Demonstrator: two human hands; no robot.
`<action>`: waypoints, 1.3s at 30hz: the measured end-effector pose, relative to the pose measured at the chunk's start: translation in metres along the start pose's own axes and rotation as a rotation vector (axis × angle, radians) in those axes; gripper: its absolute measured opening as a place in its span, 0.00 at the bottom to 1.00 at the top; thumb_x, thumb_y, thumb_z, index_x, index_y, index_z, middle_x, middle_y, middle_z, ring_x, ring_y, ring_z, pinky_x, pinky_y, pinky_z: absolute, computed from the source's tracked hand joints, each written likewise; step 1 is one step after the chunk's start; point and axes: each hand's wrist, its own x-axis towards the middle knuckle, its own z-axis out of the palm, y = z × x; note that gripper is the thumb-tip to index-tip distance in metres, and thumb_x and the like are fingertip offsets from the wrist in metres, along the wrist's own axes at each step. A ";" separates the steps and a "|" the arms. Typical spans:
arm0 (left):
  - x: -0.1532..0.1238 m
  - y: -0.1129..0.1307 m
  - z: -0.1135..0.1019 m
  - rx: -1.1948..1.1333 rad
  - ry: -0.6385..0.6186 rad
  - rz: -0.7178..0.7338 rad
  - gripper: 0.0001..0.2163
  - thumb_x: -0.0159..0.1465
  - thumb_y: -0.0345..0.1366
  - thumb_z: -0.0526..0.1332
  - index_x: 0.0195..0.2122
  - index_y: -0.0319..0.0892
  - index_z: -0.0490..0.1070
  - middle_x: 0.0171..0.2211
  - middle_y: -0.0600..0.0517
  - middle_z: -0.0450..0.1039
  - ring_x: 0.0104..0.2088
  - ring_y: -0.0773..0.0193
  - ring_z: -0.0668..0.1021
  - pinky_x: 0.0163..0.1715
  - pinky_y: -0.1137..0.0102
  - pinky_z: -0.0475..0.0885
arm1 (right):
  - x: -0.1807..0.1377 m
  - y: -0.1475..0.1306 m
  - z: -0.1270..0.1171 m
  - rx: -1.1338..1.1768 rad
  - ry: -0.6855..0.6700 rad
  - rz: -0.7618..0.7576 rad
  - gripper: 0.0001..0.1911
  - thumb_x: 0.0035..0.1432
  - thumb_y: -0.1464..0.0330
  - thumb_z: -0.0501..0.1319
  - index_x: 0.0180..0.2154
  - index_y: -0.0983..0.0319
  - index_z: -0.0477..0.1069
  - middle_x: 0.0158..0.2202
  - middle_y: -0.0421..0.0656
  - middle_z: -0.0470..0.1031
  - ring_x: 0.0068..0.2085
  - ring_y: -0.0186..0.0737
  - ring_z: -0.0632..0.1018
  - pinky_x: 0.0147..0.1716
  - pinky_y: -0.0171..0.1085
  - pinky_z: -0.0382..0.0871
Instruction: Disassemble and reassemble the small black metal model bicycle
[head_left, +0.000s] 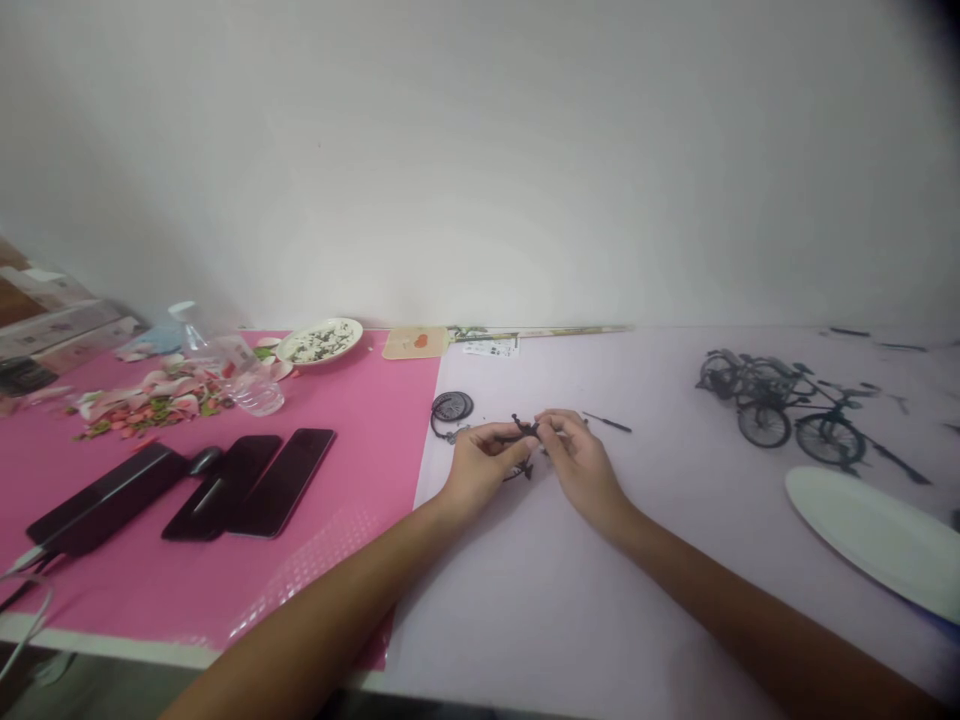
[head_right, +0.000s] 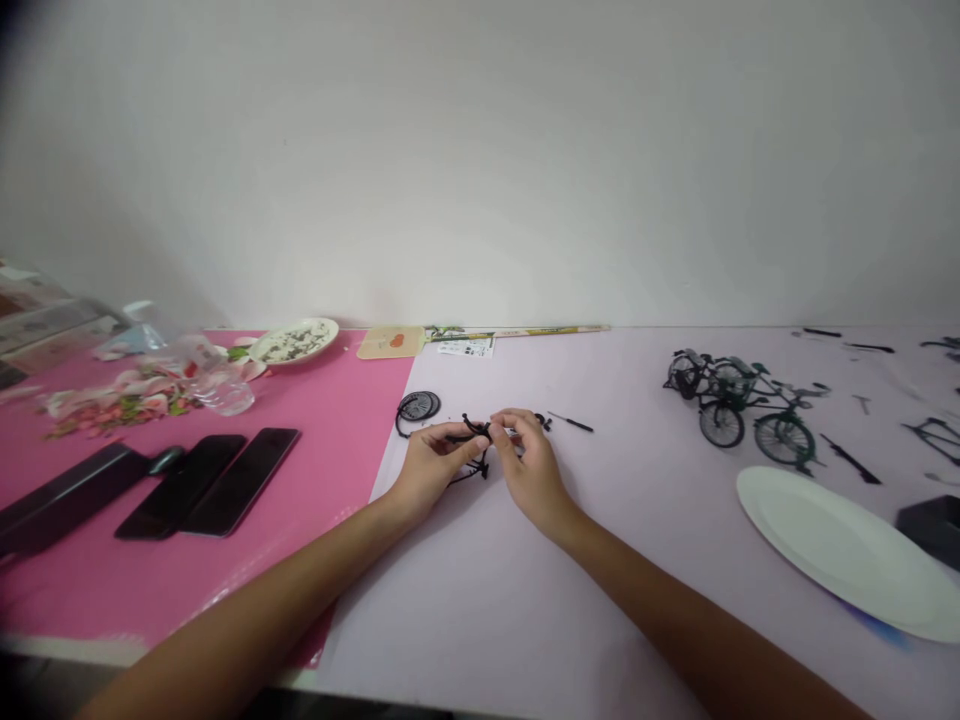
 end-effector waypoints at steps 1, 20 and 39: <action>0.000 0.000 0.000 0.007 0.003 0.000 0.16 0.53 0.43 0.78 0.38 0.38 0.84 0.35 0.46 0.82 0.32 0.65 0.78 0.32 0.71 0.72 | 0.000 0.000 0.000 0.007 0.004 0.005 0.20 0.68 0.49 0.59 0.40 0.58 0.76 0.51 0.49 0.73 0.53 0.50 0.76 0.52 0.48 0.71; -0.001 0.001 -0.001 0.030 -0.003 -0.025 0.15 0.53 0.43 0.78 0.36 0.39 0.85 0.33 0.46 0.81 0.32 0.63 0.78 0.33 0.70 0.73 | 0.000 -0.004 0.000 0.040 0.009 0.040 0.21 0.65 0.48 0.61 0.39 0.59 0.77 0.49 0.49 0.76 0.55 0.51 0.76 0.52 0.44 0.73; -0.002 0.006 -0.002 -0.034 -0.026 -0.056 0.15 0.52 0.42 0.79 0.36 0.38 0.84 0.36 0.46 0.82 0.35 0.63 0.79 0.38 0.68 0.73 | 0.002 -0.006 -0.001 0.077 -0.058 0.074 0.20 0.66 0.49 0.61 0.40 0.59 0.75 0.43 0.46 0.77 0.47 0.47 0.77 0.48 0.42 0.72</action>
